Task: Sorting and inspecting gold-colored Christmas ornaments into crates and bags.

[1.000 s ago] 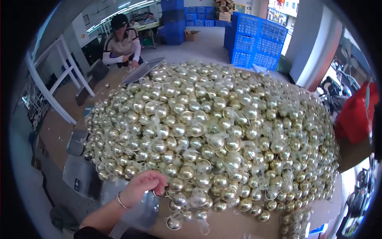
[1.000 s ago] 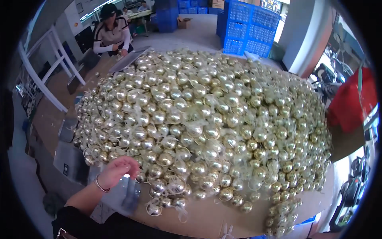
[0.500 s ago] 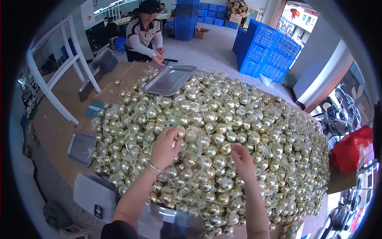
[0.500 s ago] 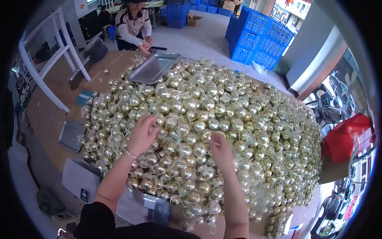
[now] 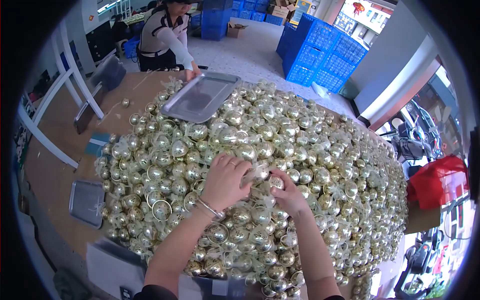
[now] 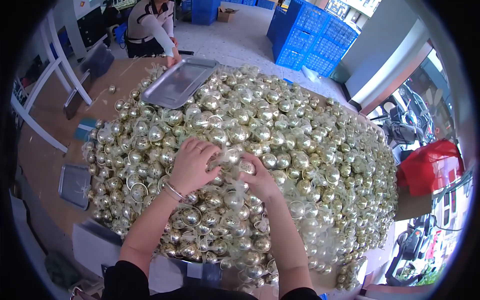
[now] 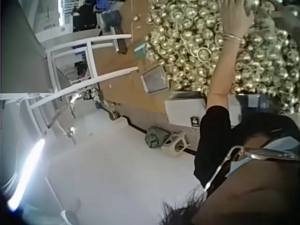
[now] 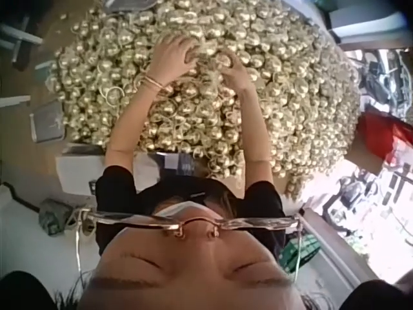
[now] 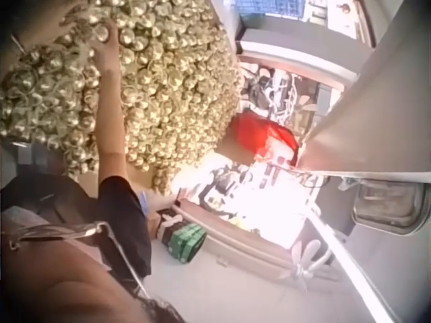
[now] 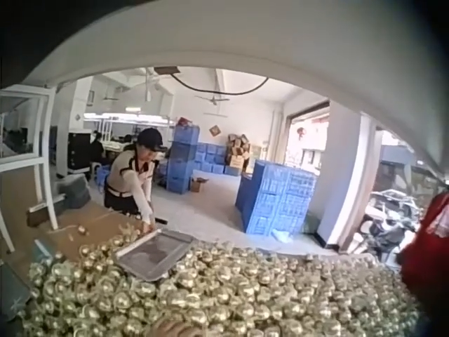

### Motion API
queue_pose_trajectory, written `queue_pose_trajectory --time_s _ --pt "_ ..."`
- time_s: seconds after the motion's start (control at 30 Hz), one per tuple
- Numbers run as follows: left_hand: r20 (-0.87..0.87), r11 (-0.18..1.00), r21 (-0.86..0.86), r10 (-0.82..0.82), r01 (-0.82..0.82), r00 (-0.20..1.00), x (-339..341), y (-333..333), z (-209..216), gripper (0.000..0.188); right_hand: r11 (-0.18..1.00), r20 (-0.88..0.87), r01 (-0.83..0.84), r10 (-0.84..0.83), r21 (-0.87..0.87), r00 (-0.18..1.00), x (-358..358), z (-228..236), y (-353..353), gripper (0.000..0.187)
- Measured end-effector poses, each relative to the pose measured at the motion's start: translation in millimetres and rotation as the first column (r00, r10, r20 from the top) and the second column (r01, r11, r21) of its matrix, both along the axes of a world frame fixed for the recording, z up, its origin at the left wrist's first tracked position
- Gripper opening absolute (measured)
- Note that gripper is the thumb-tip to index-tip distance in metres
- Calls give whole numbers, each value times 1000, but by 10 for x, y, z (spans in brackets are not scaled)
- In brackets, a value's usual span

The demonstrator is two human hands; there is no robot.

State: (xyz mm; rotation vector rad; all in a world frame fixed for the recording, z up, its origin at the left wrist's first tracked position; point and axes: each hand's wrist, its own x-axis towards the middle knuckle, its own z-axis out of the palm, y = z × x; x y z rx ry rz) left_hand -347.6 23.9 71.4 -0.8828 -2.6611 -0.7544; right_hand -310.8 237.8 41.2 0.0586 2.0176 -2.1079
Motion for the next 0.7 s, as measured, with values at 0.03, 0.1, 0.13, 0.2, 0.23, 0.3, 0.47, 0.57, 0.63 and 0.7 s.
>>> queue_pose_trajectory --time_s 0.03,0.1,0.13,0.2,0.23,0.3,0.47,0.57,0.63,0.7 --pt "-76 1000 -24 -3 1 997 -16 -4 11 52 968 95 0 25 -250 995 19 63 -44 81" --pt "-159 997 -73 -43 32 986 -39 70 -113 54 854 99 34 20 -519 995 28 15 -104 69" --pt "-158 997 -70 -45 35 986 -39 120 -159 54 856 100 37 17 -516 995 34 23 -112 69" --pt "-102 976 -198 -112 91 988 -23 215 -209 51 725 242 233 -94 -648 966 52 69 -120 54" --pt "-160 971 -232 -91 52 983 -24 264 -270 44 725 242 236 -99 -647 965 62 99 -114 54" --pt "-132 958 -285 -73 33 989 -54 311 -441 47 618 358 354 -123 -702 926 74 181 -95 43" --pt "-131 949 -316 -48 5 990 -36 479 -402 48 552 330 376 -184 -744 926 115 140 124 31" --pt "-109 946 -289 -187 149 976 -60 514 -408 49 443 381 414 -166 -796 910 148 204 180 21" --pt "84 926 -302 -208 224 974 -48 522 -283 48 450 384 446 -227 -774 895 125 218 317 17" --pt "80 972 -140 -178 188 981 -71 431 -183 48 471 411 561 -389 -681 824 91 251 363 12"
